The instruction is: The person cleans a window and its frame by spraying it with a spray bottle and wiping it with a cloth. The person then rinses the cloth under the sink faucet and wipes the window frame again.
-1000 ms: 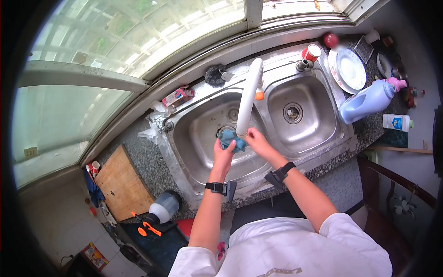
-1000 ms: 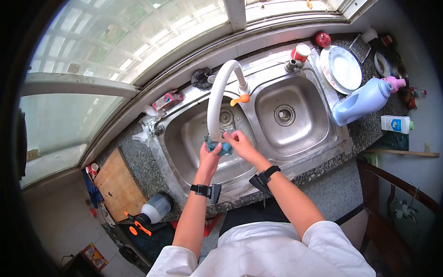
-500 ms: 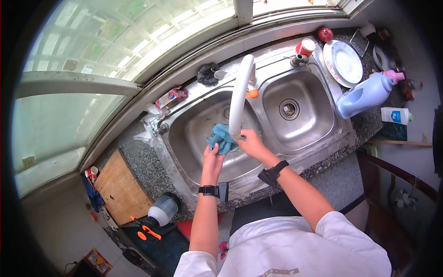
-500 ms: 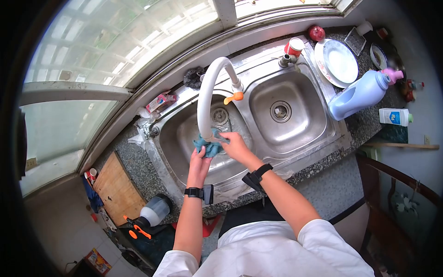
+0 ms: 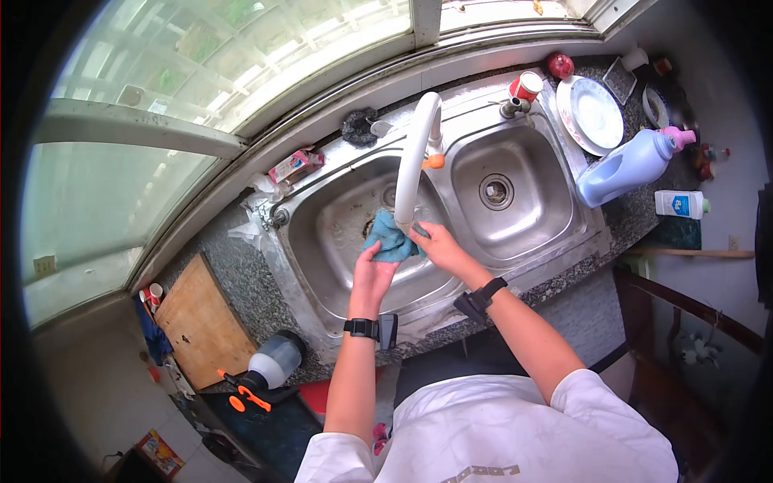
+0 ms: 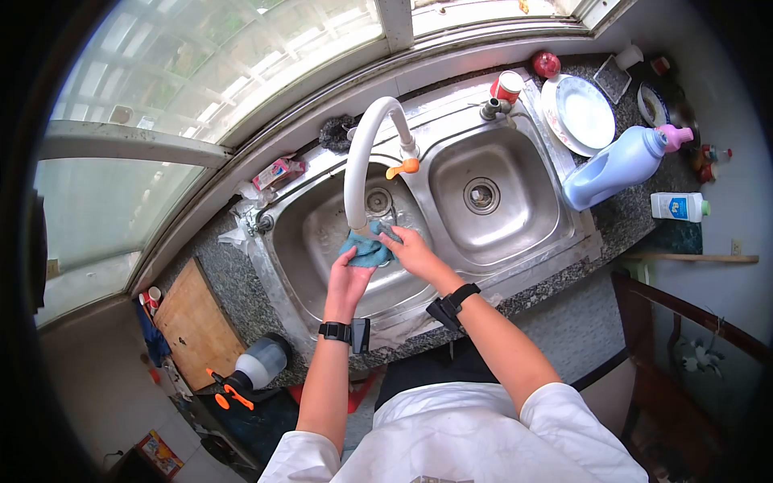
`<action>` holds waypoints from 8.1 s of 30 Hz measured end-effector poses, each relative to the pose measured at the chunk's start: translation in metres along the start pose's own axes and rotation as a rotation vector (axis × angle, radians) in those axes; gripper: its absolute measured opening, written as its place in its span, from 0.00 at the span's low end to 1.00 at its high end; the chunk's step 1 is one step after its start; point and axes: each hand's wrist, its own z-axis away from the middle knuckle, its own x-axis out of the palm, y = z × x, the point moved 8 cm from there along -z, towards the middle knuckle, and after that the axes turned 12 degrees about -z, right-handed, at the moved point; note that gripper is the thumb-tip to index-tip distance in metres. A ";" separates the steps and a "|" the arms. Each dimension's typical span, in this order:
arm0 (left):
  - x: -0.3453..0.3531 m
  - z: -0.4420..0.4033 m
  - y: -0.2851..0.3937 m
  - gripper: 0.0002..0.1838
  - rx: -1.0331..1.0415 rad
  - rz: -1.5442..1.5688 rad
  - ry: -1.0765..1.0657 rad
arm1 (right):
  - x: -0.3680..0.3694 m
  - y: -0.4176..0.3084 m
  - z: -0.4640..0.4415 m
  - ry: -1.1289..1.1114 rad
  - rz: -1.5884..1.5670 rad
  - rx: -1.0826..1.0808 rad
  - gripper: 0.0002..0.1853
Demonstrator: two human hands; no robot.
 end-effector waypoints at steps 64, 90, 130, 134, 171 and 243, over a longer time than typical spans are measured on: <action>0.042 -0.003 -0.005 0.25 0.095 -0.146 -0.159 | -0.005 -0.062 0.030 0.171 0.222 -0.332 0.09; 0.036 -0.054 -0.007 0.18 0.181 -0.309 0.095 | 0.000 -0.039 0.020 0.418 0.554 -0.350 0.24; 0.008 0.006 0.026 0.19 0.324 -0.460 0.454 | 0.005 -0.057 -0.037 0.055 0.074 -0.390 0.19; 0.028 -0.015 -0.004 0.19 0.201 -0.266 0.179 | 0.026 -0.038 -0.034 -0.240 -0.031 -0.001 0.14; 0.088 -0.023 0.018 0.23 0.265 -0.519 0.128 | -0.015 -0.108 -0.003 -0.149 0.339 -0.395 0.18; 0.021 -0.033 0.036 0.32 0.478 -0.936 0.789 | -0.019 -0.076 0.008 0.078 0.063 -0.086 0.12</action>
